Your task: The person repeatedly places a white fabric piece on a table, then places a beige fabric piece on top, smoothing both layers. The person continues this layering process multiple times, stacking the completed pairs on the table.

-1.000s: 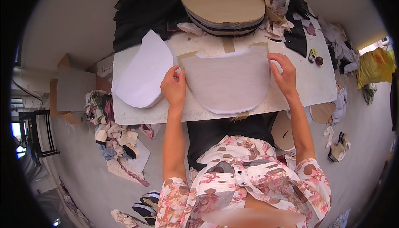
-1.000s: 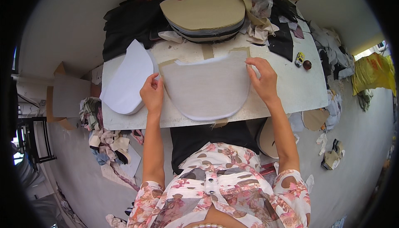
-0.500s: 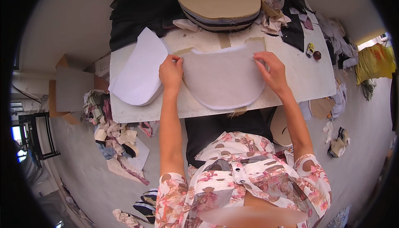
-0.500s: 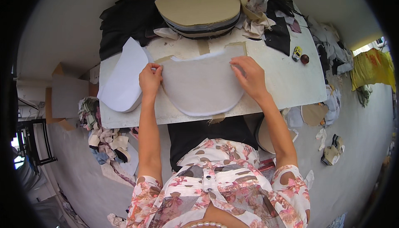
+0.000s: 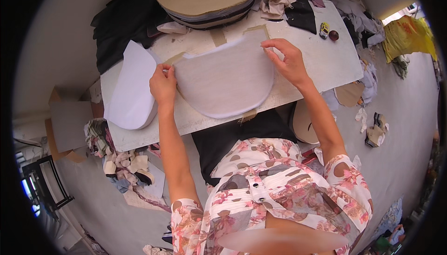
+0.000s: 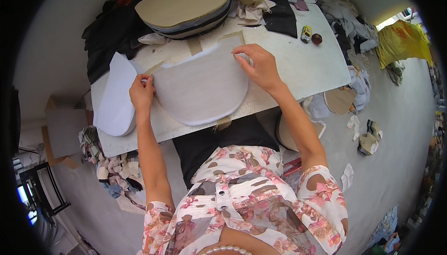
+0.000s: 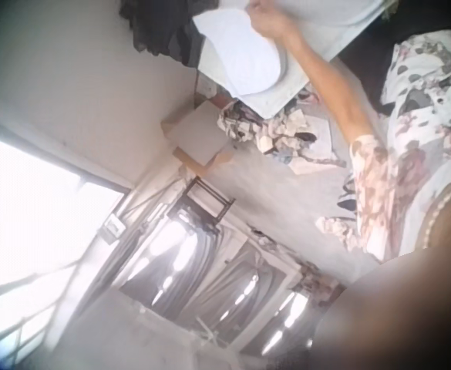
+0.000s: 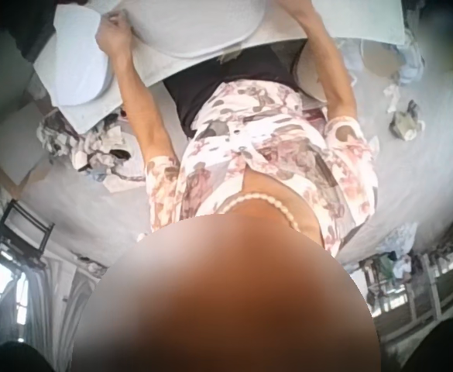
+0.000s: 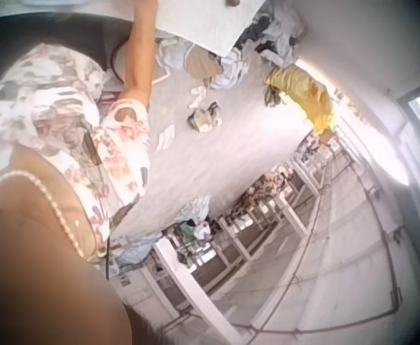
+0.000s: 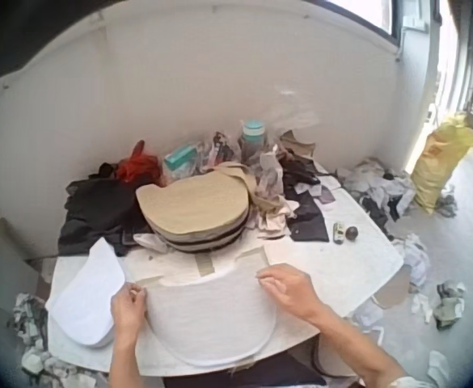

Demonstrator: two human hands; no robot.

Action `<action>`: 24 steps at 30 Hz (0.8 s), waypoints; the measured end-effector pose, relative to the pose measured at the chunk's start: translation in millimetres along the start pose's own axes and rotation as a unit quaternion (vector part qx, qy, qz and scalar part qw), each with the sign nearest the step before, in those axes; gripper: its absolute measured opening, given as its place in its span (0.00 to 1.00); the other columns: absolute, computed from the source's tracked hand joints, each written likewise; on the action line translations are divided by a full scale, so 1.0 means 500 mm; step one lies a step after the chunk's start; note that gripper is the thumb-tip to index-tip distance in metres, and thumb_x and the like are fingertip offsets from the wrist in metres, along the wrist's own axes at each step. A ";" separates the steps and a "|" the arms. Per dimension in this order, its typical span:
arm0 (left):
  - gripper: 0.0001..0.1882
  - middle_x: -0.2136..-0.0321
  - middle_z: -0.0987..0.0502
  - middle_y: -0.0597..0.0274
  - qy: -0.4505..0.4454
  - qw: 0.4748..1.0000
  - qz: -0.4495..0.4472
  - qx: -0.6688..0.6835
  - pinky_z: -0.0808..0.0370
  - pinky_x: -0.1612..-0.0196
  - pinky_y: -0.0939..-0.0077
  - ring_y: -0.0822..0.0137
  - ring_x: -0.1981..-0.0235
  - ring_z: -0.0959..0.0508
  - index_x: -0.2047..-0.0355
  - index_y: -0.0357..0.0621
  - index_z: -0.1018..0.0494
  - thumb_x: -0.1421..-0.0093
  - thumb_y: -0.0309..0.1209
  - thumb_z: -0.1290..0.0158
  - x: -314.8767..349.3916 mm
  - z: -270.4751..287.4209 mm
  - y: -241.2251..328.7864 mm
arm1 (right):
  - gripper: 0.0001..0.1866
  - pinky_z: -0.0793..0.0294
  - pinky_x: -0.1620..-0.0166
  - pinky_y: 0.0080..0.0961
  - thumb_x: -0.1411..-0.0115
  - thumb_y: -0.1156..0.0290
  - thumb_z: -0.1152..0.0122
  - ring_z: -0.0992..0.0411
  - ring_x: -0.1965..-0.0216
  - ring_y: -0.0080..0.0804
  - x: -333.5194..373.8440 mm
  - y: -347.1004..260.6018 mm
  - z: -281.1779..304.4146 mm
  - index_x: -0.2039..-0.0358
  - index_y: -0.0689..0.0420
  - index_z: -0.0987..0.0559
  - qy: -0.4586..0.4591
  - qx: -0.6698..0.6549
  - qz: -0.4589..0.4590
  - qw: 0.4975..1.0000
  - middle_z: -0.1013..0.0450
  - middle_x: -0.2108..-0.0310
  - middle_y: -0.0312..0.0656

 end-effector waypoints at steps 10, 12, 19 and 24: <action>0.09 0.79 0.22 0.62 0.037 0.998 -0.027 -0.036 0.27 0.70 0.63 0.59 0.76 0.22 0.62 0.47 0.26 0.40 0.35 0.47 0.001 -0.011 0.005 | 0.08 0.26 0.65 0.27 0.44 0.70 0.39 0.25 0.65 0.35 0.003 -0.003 -0.001 0.64 0.55 0.20 -0.016 0.043 0.017 0.999 0.23 0.64 0.39; 0.12 0.74 0.21 0.62 0.050 0.997 -0.028 -0.049 0.27 0.68 0.64 0.60 0.72 0.22 0.57 0.47 0.26 0.40 0.34 0.47 0.022 -0.003 0.026 | 0.11 0.27 0.57 0.30 0.44 0.68 0.39 0.27 0.56 0.39 0.001 -0.009 -0.001 0.60 0.55 0.21 -0.020 0.072 0.037 0.997 0.24 0.58 0.41; 0.27 0.35 0.46 0.52 0.035 0.943 -0.326 -0.061 0.56 0.35 0.42 0.46 0.33 0.51 0.40 0.51 0.35 0.39 0.42 0.50 0.083 -0.048 0.022 | 0.31 0.62 0.33 0.51 0.39 0.51 0.48 0.58 0.31 0.49 -0.007 -0.025 -0.050 0.37 0.47 0.37 -0.159 0.236 0.112 0.952 0.51 0.33 0.48; 0.31 0.33 0.51 0.49 -0.010 0.949 -0.289 -0.125 0.59 0.35 0.40 0.43 0.32 0.56 0.38 0.51 0.37 0.40 0.49 0.50 0.086 -0.074 0.009 | 0.34 0.66 0.32 0.53 0.39 0.47 0.51 0.61 0.30 0.48 0.003 0.026 -0.083 0.35 0.47 0.39 -0.228 0.287 0.082 0.927 0.54 0.32 0.48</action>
Point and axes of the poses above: each hand's wrist, its own x-axis away from the middle knuckle, its own z-axis out of the back of the hand, y = z × x, the point moved 1 cm from there along -x, towards the middle knuckle
